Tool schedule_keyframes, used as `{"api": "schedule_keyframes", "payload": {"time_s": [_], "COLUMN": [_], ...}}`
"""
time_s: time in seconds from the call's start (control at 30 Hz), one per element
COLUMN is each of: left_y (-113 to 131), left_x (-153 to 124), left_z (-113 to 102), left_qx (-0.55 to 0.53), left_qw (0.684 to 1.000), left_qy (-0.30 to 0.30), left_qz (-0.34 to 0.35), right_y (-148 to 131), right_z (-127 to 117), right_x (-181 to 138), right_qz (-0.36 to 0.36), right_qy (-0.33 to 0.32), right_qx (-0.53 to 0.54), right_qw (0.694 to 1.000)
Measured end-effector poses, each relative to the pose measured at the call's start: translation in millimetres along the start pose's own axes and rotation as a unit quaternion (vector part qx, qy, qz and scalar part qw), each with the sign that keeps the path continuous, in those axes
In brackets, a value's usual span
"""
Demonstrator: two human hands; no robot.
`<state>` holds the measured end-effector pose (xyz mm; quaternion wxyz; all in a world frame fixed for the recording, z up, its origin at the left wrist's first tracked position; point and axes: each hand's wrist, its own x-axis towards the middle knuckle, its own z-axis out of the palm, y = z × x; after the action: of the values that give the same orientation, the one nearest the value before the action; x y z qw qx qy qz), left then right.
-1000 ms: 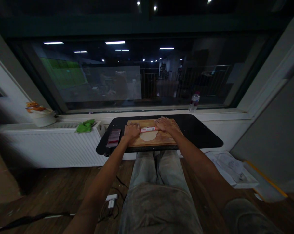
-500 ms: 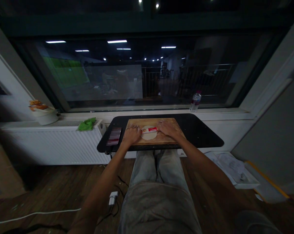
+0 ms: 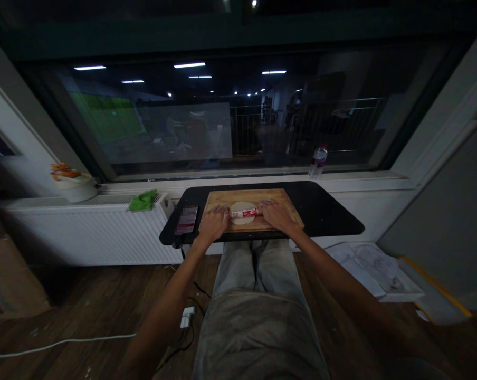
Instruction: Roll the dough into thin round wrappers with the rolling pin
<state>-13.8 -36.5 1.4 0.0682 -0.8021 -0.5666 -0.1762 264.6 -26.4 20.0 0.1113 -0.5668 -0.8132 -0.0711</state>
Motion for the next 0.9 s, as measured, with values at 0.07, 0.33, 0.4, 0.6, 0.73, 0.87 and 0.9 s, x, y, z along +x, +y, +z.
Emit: {"api": "schedule_keyframes", "payload": {"time_s": [0.07,0.33,0.4,0.6,0.73,0.87,0.9], "left_y": [2,2,2,4,4,4,5], "left_x": [-4,-15,-17,-25,-30,-34,-35], "left_z": [0,9,11,9,7,5,4], "left_qx": [-0.005,-0.033,-0.042,-0.061,-0.066,-0.061,-0.059], "left_qw": [1.0,0.999,0.998,0.997,0.996,0.996,0.996], "left_qy": [0.006,0.03,0.036,0.054,0.06,0.065,0.065], "left_qz": [-0.005,0.0,0.004,0.014,0.022,0.026,0.026], "right_y": [0,1,1,3,1,-1,-2], "right_z": [0,7,11,20,23,23,22], "right_x": [-5,-23,-28,-46,-57,-65,-66], "right_qz": [-0.008,-0.023,-0.024,-0.026,-0.033,-0.034,-0.032], "right_qy": [0.009,0.066,0.078,0.107,0.126,0.133,0.133], "right_qx": [0.014,0.076,0.091,0.119,0.129,0.138,0.14], "right_qw": [1.0,0.995,0.993,0.987,0.983,0.981,0.981]}}
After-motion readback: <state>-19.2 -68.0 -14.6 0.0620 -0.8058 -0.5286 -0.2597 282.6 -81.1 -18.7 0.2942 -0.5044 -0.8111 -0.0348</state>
